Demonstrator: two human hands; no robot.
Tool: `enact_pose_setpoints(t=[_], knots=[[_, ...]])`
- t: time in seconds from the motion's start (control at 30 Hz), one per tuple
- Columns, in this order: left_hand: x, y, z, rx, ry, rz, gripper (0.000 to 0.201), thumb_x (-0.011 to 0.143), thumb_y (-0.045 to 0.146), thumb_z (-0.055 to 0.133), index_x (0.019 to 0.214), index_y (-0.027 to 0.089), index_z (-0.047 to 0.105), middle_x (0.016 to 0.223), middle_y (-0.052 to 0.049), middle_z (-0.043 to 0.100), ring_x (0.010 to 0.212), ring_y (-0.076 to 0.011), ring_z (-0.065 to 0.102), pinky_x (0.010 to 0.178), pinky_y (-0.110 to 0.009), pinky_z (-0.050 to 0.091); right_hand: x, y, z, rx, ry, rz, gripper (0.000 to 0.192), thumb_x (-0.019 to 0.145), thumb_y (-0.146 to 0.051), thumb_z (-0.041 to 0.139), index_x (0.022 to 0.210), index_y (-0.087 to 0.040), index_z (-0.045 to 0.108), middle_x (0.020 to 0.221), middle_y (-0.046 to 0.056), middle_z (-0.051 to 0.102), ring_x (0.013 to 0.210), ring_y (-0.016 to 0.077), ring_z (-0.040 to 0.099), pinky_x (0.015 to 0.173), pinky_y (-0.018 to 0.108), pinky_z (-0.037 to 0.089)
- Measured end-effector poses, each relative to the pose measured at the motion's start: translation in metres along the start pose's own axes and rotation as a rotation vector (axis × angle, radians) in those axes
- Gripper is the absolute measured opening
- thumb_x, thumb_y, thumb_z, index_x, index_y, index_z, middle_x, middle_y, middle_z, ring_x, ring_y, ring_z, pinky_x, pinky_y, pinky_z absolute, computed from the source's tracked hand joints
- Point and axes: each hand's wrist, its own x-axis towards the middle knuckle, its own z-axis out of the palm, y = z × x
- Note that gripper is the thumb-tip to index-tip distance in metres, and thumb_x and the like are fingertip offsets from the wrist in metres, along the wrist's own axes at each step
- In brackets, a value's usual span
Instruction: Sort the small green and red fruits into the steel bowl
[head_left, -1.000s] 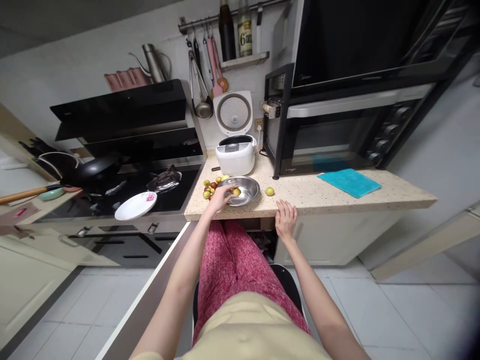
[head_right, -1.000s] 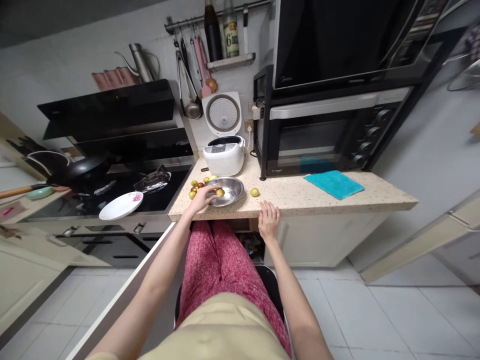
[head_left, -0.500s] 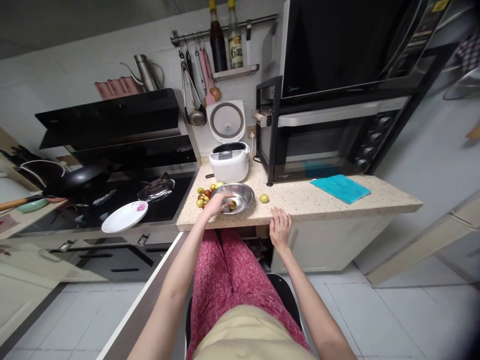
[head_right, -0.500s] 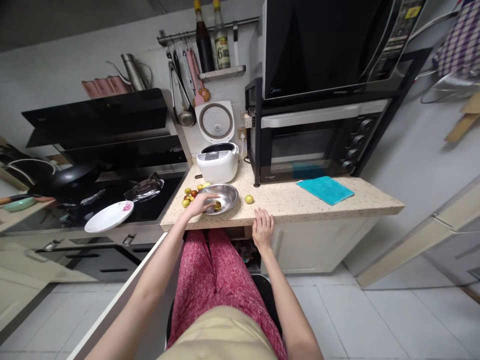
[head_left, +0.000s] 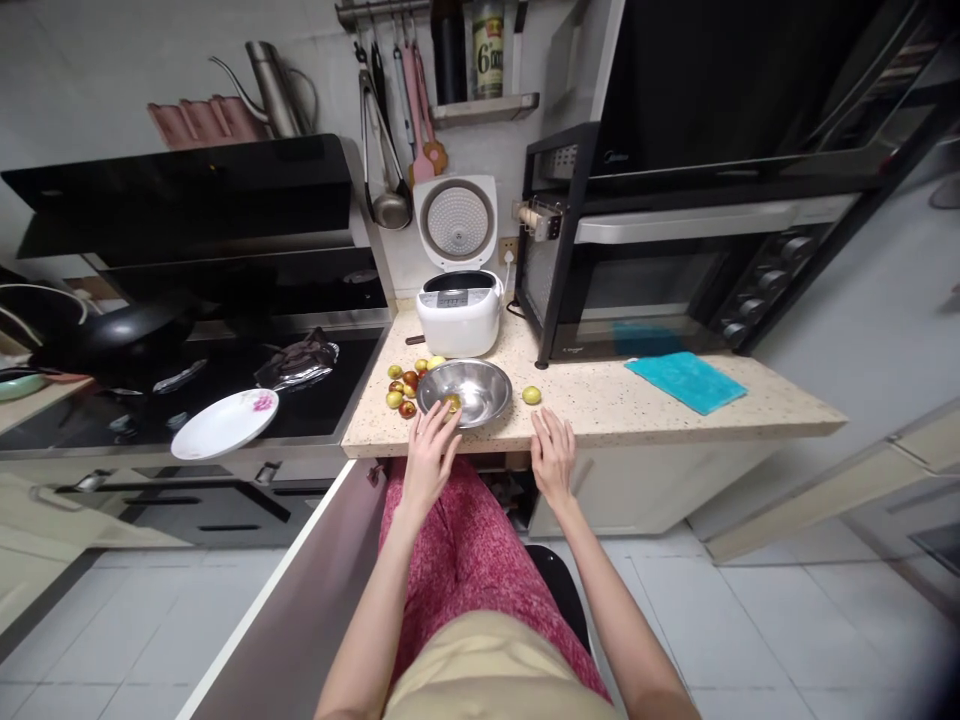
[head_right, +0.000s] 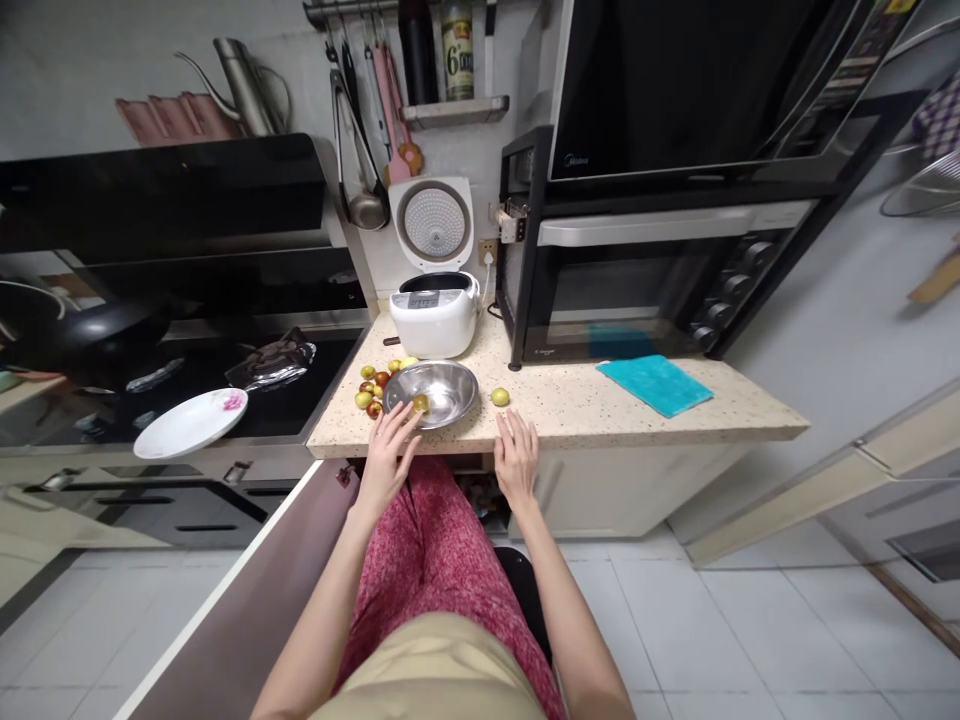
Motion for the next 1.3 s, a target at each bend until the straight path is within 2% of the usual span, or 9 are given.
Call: enact_pose_setpoints(t=[0.17,0.3,0.43,0.57,0.77,1.03,1.1,1.23,1.3], knots=[[-0.007,-0.005,0.014,-0.005,0.026,0.032,0.052,0.106,0.024,0.048,0.156,0.037,0.045,0.153,-0.009,0.057,0.15,-0.027,0.047,0.127,-0.061,0.031,0.038,0.002,-0.007,0.035,0.0,-0.016,0.049,0.106,-0.025,0.038,0.153,-0.026,0.052,0.15,0.012,0.06,0.141,0.0257,0.055,0.118,0.052,0.046],[-0.008,-0.008,0.023,-0.015,0.083,0.02,0.051,0.104,0.019,0.049,0.151,0.038,0.052,0.14,-0.008,0.067,0.142,-0.0266,0.056,0.127,-0.061,0.032,0.063,0.008,-0.004,0.053,-0.049,-0.006,0.045,0.106,-0.028,0.041,0.146,-0.022,0.06,0.146,0.014,0.063,0.136,0.0275,0.06,0.114,0.05,0.052],[-0.016,-0.005,0.029,-0.044,0.162,-0.013,0.051,0.103,0.015,0.049,0.146,0.041,0.058,0.122,-0.005,0.073,0.13,-0.0257,0.063,0.127,-0.062,0.032,0.072,0.01,0.005,0.084,-0.089,0.057,0.042,0.104,-0.031,0.045,0.139,-0.022,0.066,0.143,0.013,0.066,0.13,0.028,0.064,0.11,0.049,0.055],[-0.026,0.0,0.028,-0.067,0.165,-0.049,0.055,0.103,0.013,0.048,0.147,0.045,0.056,0.118,-0.005,0.074,0.127,-0.0256,0.064,0.126,-0.062,0.034,0.075,0.006,0.007,0.095,-0.128,0.151,0.038,0.104,-0.033,0.046,0.129,-0.022,0.072,0.13,0.014,0.072,0.119,0.0292,0.068,0.106,0.051,0.057],[-0.036,0.008,0.018,-0.068,0.173,-0.056,0.054,0.104,0.012,0.046,0.144,0.045,0.059,0.114,-0.005,0.074,0.124,-0.0251,0.066,0.125,-0.061,0.037,0.072,-0.032,-0.018,0.176,0.032,0.098,0.035,0.104,-0.036,0.053,0.131,-0.023,0.071,0.126,0.014,0.072,0.119,0.0287,0.068,0.107,0.049,0.057],[-0.041,0.02,0.007,-0.117,0.23,-0.02,0.047,0.101,0.005,0.051,0.135,0.033,0.068,0.112,-0.005,0.074,0.119,-0.0219,0.066,0.121,-0.061,0.041,0.067,-0.081,-0.063,0.281,0.09,-0.056,0.039,0.101,-0.018,0.061,0.138,-0.029,0.067,0.128,0.009,0.073,0.116,0.0244,0.071,0.103,0.045,0.061],[-0.041,0.023,0.007,-0.118,0.243,-0.014,0.046,0.101,0.004,0.052,0.133,0.032,0.069,0.112,-0.005,0.074,0.119,-0.0214,0.066,0.121,-0.06,0.041,0.071,-0.085,-0.066,0.32,0.012,-0.069,0.041,0.1,-0.018,0.062,0.14,-0.029,0.065,0.13,0.009,0.072,0.118,0.0244,0.07,0.104,0.046,0.061],[-0.042,0.026,0.008,-0.111,0.256,0.009,0.042,0.102,0.008,0.054,0.132,0.032,0.07,0.109,-0.005,0.075,0.114,-0.0209,0.068,0.117,-0.055,0.047,0.076,-0.092,-0.06,0.394,-0.341,-0.133,0.041,0.101,-0.019,0.059,0.141,-0.028,0.064,0.132,0.009,0.072,0.122,0.0252,0.069,0.104,0.047,0.061],[-0.043,0.027,0.008,-0.107,0.256,0.013,0.042,0.101,0.008,0.056,0.132,0.032,0.07,0.109,-0.005,0.075,0.113,-0.0206,0.068,0.112,-0.052,0.051,0.078,-0.094,-0.055,0.409,-0.435,-0.145,0.04,0.1,-0.016,0.059,0.138,-0.027,0.067,0.132,0.009,0.072,0.121,0.0251,0.069,0.103,0.045,0.062]])
